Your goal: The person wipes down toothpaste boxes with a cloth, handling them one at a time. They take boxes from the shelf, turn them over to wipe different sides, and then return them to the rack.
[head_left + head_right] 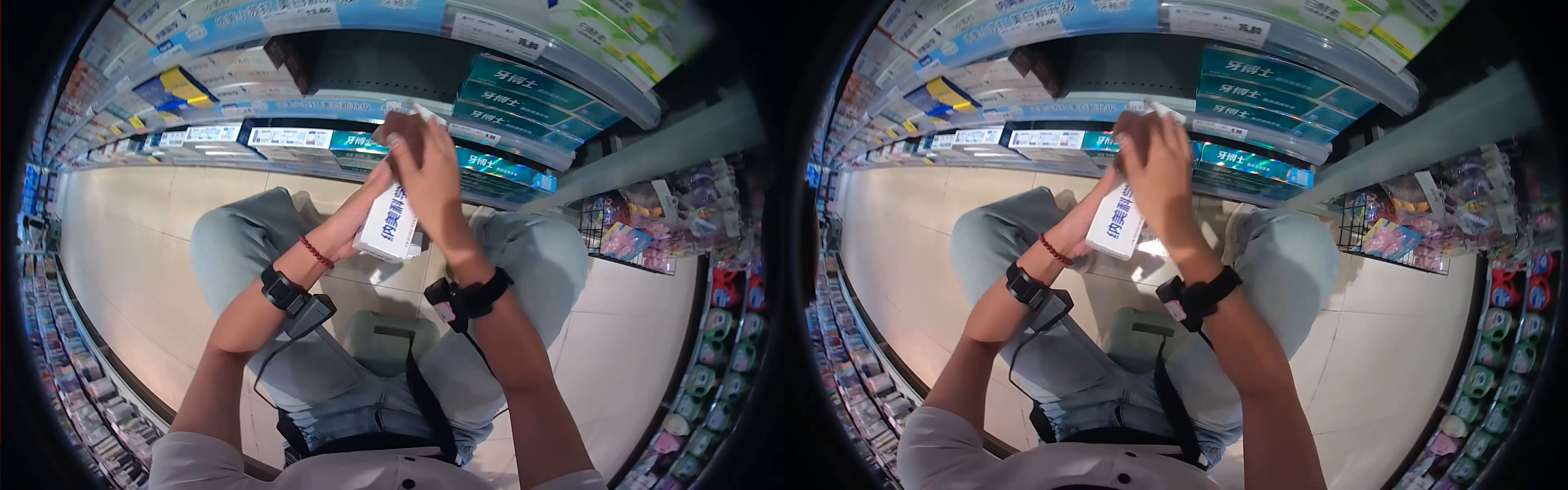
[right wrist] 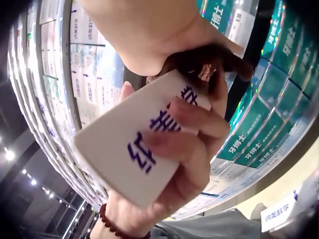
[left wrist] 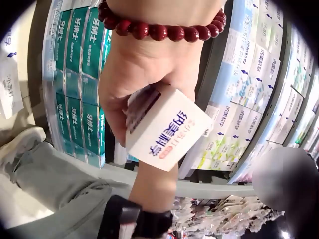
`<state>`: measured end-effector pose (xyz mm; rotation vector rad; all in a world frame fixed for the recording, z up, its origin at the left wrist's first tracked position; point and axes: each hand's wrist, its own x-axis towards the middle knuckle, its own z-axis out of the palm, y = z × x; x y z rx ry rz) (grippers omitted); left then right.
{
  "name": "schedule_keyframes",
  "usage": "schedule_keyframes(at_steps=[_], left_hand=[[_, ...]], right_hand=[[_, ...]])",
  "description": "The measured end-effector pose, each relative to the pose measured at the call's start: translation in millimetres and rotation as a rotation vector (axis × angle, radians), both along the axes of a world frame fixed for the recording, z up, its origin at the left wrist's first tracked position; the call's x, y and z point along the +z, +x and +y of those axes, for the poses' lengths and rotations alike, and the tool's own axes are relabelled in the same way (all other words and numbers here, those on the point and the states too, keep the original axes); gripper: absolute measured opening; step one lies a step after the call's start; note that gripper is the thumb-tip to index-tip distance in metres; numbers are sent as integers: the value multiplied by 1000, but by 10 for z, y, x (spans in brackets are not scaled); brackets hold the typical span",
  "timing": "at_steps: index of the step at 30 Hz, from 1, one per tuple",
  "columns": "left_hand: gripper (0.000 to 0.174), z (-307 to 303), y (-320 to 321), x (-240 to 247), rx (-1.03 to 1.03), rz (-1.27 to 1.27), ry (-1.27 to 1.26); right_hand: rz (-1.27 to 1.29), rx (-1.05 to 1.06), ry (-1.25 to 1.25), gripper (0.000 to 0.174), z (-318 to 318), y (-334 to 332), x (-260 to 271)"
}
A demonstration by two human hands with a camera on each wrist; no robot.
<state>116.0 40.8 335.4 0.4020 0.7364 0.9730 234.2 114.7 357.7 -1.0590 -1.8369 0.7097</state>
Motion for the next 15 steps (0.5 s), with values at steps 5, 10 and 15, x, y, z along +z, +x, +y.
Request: schedule_keyframes(at_steps=[5, 10, 15], left_hand=[[76, -138, 156, 232, 34, 175, 122], [72, -228, 112, 357, -44, -54, 108], [70, -238, -49, 336, -126, -642, -161]], right_hand=[[202, -101, -531, 45, 436, 123, -293], [1002, 303, -1037, 39, 598, 334, -179], [1129, 460, -1195, 41, 584, 460, 120]])
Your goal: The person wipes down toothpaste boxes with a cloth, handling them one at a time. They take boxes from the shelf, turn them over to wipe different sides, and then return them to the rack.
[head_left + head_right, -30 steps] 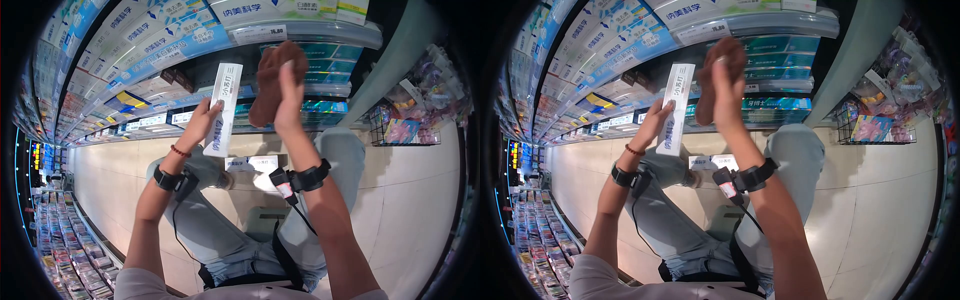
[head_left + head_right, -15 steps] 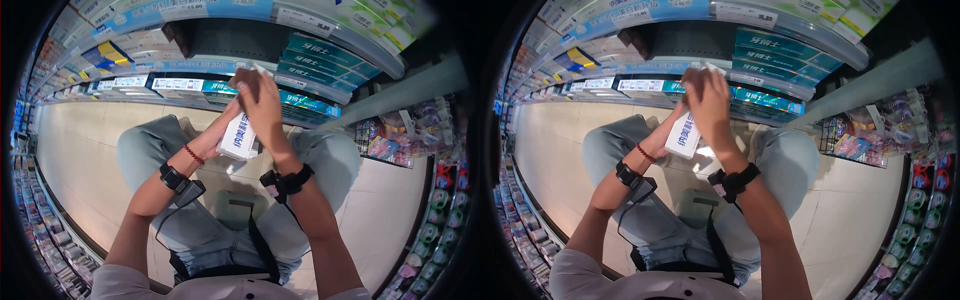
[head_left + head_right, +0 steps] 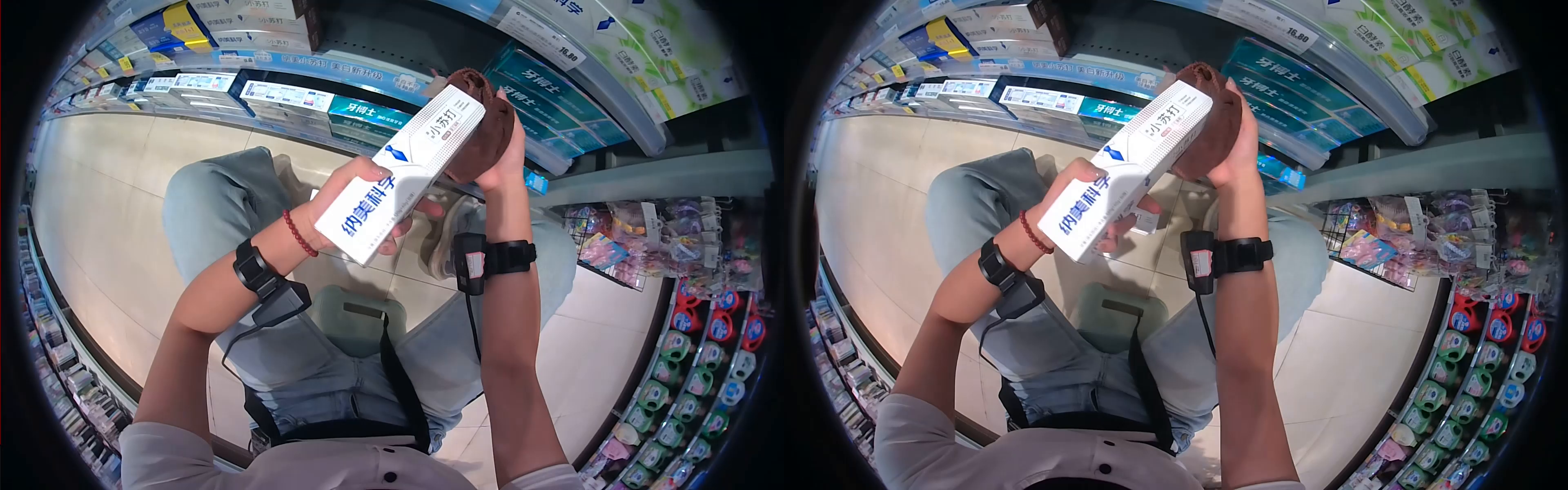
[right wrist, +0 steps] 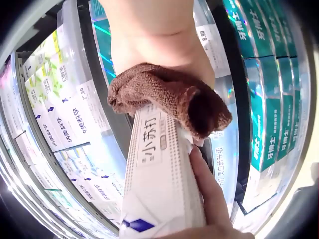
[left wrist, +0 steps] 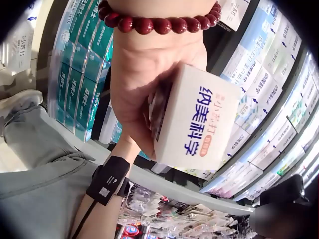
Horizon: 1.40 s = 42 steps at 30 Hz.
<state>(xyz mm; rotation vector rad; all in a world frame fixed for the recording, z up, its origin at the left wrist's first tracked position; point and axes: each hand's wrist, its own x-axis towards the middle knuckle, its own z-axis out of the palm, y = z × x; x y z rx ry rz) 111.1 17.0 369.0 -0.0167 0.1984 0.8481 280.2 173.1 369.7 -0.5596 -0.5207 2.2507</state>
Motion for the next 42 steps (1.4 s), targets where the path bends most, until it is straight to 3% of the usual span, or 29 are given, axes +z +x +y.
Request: schedule_keyframes(at_steps=[3, 4, 7, 8, 11, 13, 15, 16, 17, 20, 23, 25, 26, 27, 32, 35, 36, 39, 42], left_hand=[[69, -17, -25, -75, -77, -153, 33], [70, -34, -42, -75, -91, -173, -22], [71, -45, -172, -82, -157, -155, -41], [72, -12, -222, -76, -180, -179, 24], [73, 24, -439, 90, -156, -14, 22], [72, 176, -591, 35, -188, -243, 142], [71, 179, -702, 102, -77, -313, 78], [69, 119, -703, 154, 157, -213, -5], [69, 125, -713, 52, 387, -89, 104], [71, 230, -520, 162, 573, 71, 91], [68, 260, -286, 171, 724, 240, 34], [65, 300, -168, 155, 785, 345, -32], [56, 341, -188, -12, 799, 326, 146], [56, 363, -222, -173, 764, 461, 62], [59, 273, -144, -4, 573, 415, -91], [62, 386, -114, -211, 599, 320, 69], [62, 419, -88, -275, 629, 377, 105], [58, 357, -14, -103, 666, 905, 155], [51, 390, -31, -194, 662, 1226, 393]], right_hand=[[-6, 73, 39, 42, 46, 71, -16], [-109, -3, 75, 43, -68, 25, 130], [-153, 154, 17, 47, -108, 91, 170], [-209, 120, -17, 49, -147, 126, 214], [-359, 154, 15, 45, -231, 120, 327], [-372, 90, 9, 37, -186, 128, 233], [-342, -40, 8, 35, -81, 162, 7], [-312, -115, 10, 31, -120, 141, 83], [-327, -220, 92, 30, -137, 130, 88], [-338, -553, 389, 22, -359, -32, 298], [-572, -733, 873, 19, -600, -279, 297], [-565, -647, 1059, 15, -817, -442, 188], [-718, -618, 1234, 17, -922, -508, 135], [-759, -582, 1349, 21, -1022, -598, 103], [-654, -513, 1154, 37, -1034, -807, 35], [-447, -186, 590, 45, -977, -666, 91], [-365, -73, 451, 48, -920, -615, 89], [-535, -108, 598, 46, -839, -602, -55], [-619, -317, 747, 41, -818, -596, -69]])
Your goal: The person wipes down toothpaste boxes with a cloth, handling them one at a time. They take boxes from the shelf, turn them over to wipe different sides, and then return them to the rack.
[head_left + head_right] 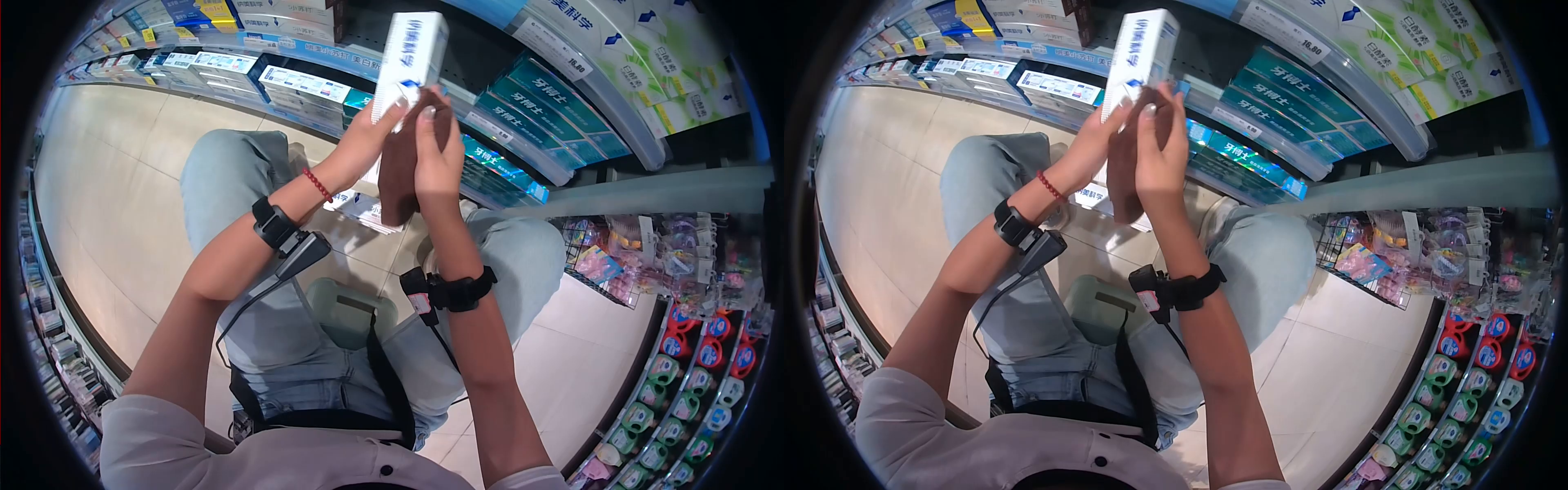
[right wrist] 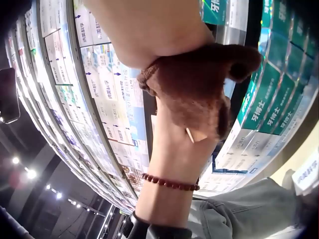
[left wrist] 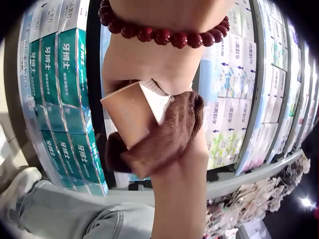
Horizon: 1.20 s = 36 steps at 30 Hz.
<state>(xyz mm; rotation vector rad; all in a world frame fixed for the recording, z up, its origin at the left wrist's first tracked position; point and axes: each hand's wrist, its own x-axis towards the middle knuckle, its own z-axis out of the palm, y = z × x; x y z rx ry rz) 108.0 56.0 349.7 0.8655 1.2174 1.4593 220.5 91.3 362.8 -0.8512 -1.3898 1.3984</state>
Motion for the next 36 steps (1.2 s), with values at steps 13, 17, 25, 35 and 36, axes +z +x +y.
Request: schedule_keyframes(at_steps=[13, 17, 25, 35, 36], left_hand=[[66, -354, 167, -38, -841, -646, -394], [68, -459, 133, -191, -996, -1135, -367], [50, -315, 18, 78, -793, -647, -401], [70, -316, -62, 48, -766, -119, -309], [71, -348, -63, 97, -733, -238, -363]], right_hand=[[320, 179, -292, 51, 646, 770, 346], [411, 277, -438, 46, 596, 753, 400], [152, -172, -501, 27, 651, 612, 58], [345, 212, -892, 25, 622, 613, 102], [-14, 153, -601, 30, 484, 606, 234]])
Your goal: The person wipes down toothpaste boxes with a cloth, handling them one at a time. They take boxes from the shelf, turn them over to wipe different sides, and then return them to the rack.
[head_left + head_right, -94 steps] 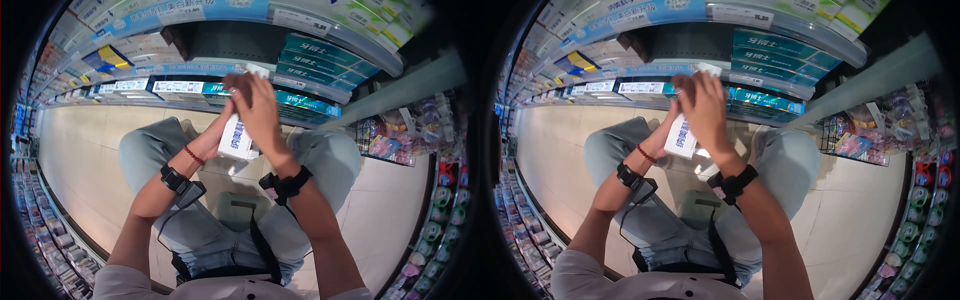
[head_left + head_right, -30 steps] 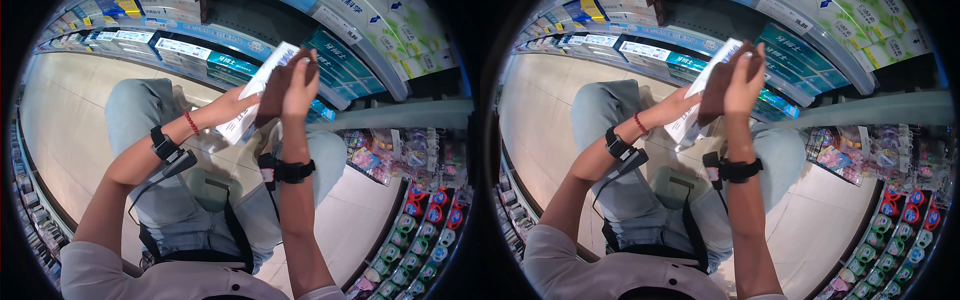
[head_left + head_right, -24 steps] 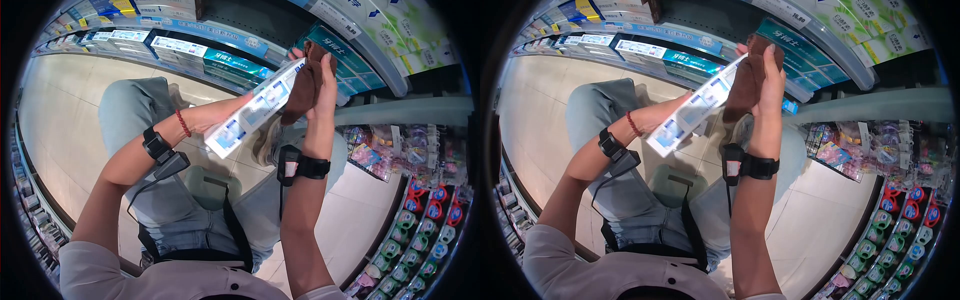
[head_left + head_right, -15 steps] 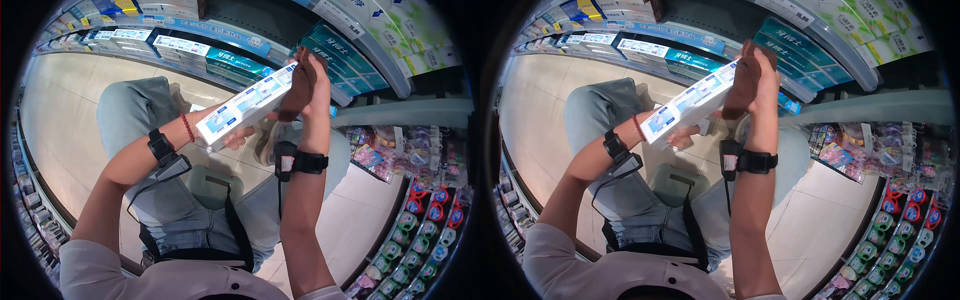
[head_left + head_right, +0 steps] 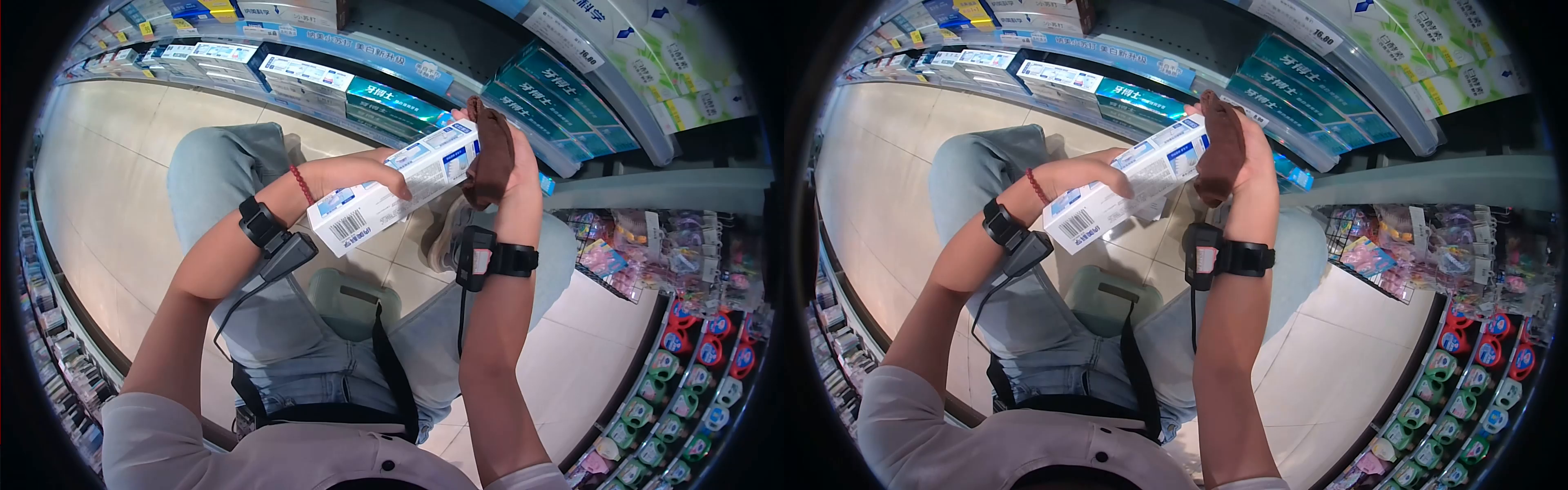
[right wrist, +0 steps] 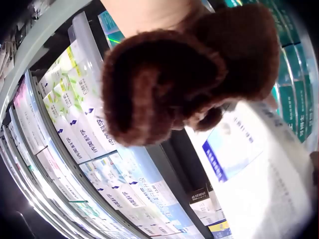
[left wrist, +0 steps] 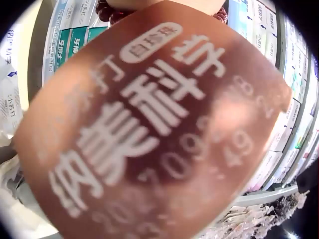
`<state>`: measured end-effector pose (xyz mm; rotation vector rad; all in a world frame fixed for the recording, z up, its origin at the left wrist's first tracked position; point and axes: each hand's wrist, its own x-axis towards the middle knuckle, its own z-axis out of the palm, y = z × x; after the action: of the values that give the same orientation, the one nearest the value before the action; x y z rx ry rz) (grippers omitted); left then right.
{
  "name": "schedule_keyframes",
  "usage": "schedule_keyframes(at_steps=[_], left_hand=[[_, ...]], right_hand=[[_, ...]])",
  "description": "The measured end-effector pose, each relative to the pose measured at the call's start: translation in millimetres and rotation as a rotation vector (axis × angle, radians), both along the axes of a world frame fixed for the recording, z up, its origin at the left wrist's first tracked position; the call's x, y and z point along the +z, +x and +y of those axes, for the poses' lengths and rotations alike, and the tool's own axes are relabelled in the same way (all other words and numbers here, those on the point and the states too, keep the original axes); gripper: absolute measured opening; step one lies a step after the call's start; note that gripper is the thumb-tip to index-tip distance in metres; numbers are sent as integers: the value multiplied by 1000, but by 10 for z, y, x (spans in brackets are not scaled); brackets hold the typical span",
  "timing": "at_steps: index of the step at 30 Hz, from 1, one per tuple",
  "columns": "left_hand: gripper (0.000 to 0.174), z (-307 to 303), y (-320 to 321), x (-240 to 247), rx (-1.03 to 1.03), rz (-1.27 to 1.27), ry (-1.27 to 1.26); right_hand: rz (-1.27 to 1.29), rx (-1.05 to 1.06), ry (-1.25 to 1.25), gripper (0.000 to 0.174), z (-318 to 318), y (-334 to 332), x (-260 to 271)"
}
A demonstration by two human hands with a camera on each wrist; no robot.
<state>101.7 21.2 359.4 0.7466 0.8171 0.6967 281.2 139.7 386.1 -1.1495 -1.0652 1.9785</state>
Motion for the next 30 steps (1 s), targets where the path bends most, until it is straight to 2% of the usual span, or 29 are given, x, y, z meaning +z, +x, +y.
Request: schedule_keyframes(at_steps=[3, 4, 6, 7, 9, 11, 12, 13, 15, 17, 18, 21, 22, 24, 27, 29, 30], left_hand=[[70, -77, -46, 7, 61, -217, -212], [68, -74, -49, -37, 36, -313, -216], [64, -62, -44, -166, -17, -504, -224], [61, -67, -3, -129, 68, -474, -217], [56, -43, 162, -6, 236, -413, -199], [65, 44, 234, -46, 370, -347, -89], [69, 89, 240, -74, 441, -364, -66], [72, 125, 225, -92, 514, -381, -41], [69, 90, 152, -6, 623, -453, -168], [68, 122, 32, -135, 643, -477, -213], [68, 127, 1, -203, 641, -449, -231], [72, 175, -15, -392, 554, -571, -169], [72, 142, 18, -335, 586, -574, -125], [73, 119, 34, -435, 668, -467, -75], [75, 127, -224, -666, 512, -730, -131], [74, 113, -156, -415, 752, -420, -221], [72, 114, -165, -271, 760, -412, -218]], right_hand=[[299, 36, -135, 35, -17, 60, 64], [211, 89, 130, 43, -60, 48, 45], [278, 1, 80, 43, -77, -43, 11], [311, -43, 55, 43, -53, -83, -13], [966, 362, -123, 42, 293, -10, -591], [331, -231, 233, 44, -16, -297, -447], [41, -311, 434, 48, -123, -419, -428], [-55, -224, 493, 49, -322, -497, -268], [-167, 7, 954, 48, -508, -574, -307], [-242, 153, 1088, 43, -658, -617, -263], [-220, 143, 1031, 39, -738, -615, -219], [-346, 124, 1281, 41, -847, -590, -151], [-375, 119, 1363, 46, -892, -580, -120], [-252, 225, 1331, 46, -959, -555, -73], [-120, 287, 1258, 49, -1037, -517, -105], [-24, 245, 1205, 48, -1045, -468, -94], [-57, 110, 1239, 47, -1019, -422, -51]])
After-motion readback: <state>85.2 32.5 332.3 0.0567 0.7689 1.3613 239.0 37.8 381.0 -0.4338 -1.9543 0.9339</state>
